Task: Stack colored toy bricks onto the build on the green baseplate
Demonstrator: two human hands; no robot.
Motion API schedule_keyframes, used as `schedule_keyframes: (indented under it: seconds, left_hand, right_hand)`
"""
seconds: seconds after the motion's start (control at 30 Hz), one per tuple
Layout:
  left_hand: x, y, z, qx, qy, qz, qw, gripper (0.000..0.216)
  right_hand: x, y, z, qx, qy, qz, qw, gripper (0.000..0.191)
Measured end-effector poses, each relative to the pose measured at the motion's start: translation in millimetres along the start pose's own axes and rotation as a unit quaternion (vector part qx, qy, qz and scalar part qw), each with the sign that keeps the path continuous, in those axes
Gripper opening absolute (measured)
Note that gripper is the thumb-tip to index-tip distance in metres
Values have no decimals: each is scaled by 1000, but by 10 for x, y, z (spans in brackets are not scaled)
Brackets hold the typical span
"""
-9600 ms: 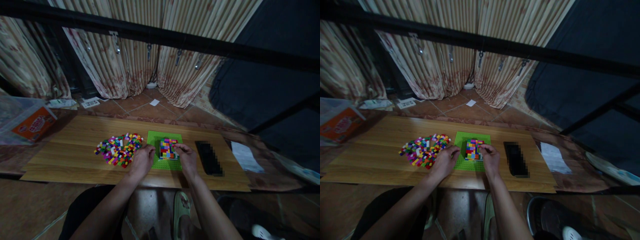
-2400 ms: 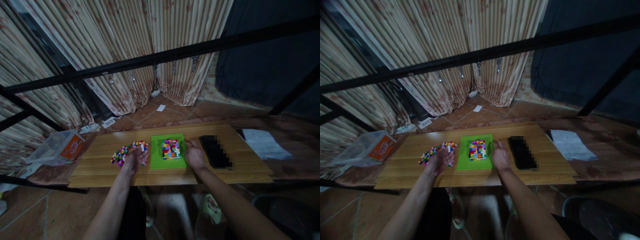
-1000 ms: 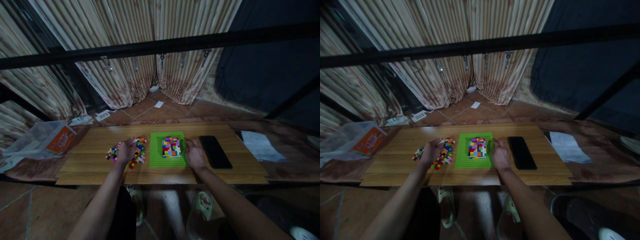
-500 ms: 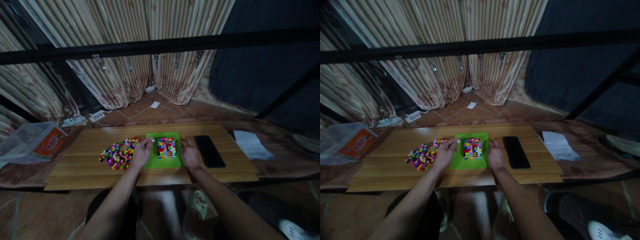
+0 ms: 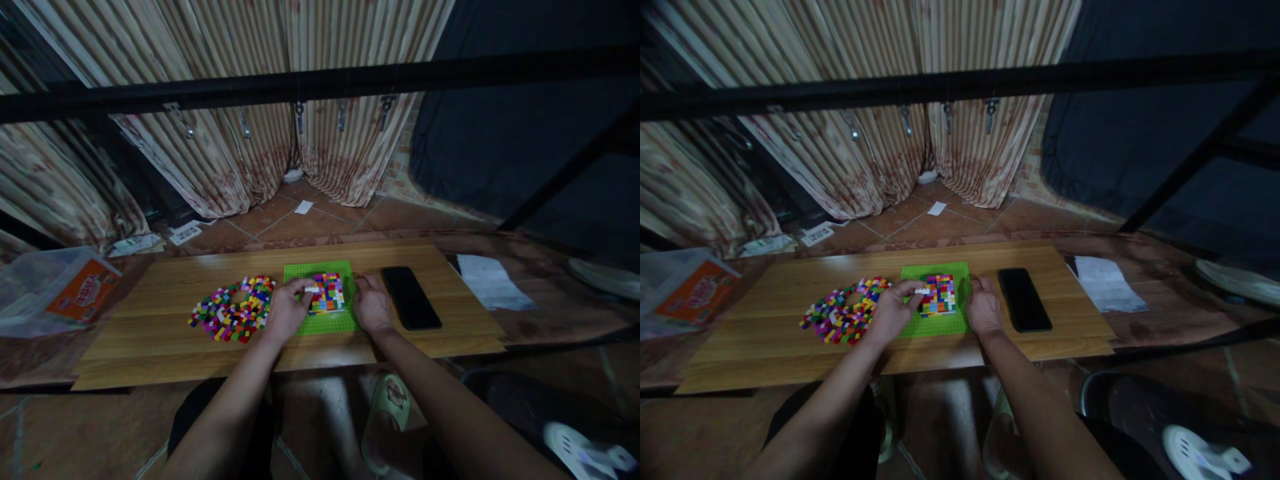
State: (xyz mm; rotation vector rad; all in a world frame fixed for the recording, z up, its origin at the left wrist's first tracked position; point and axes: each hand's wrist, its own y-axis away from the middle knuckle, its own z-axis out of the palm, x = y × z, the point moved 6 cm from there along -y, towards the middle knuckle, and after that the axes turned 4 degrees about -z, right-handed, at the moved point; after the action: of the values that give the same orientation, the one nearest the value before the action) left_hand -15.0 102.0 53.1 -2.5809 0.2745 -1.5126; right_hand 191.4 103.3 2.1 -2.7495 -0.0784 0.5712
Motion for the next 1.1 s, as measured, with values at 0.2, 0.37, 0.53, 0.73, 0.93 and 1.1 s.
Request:
schedule_keyframes:
  seconds: [0.2,0.37,0.53,0.73,0.93,1.1]
  left_hand:
    - [-4,72,29,-27,34,3,999,20]
    - [101,178,115,-23,8,40,999,18]
    - [225,240,264,-9,-6,76,997,18]
    - [242,257,373,-9,-24,116,993,17]
    - [252,277,384,-1,-63,136,989,15]
    - [238,286,423,13,-83,136,987,15]
  right_hand:
    - [5,3,4,12,2,-6,1000,31]
    - [11,8,1,15,7,-7,1000,31]
    - [1,9,-12,25,14,-15,999,31]
    - [-9,6,-20,13,1,-12,1000,32]
    - [-9,1,-23,12,6,-12,1000,32]
    - [-3,2,-19,13,3,-6,1000,30]
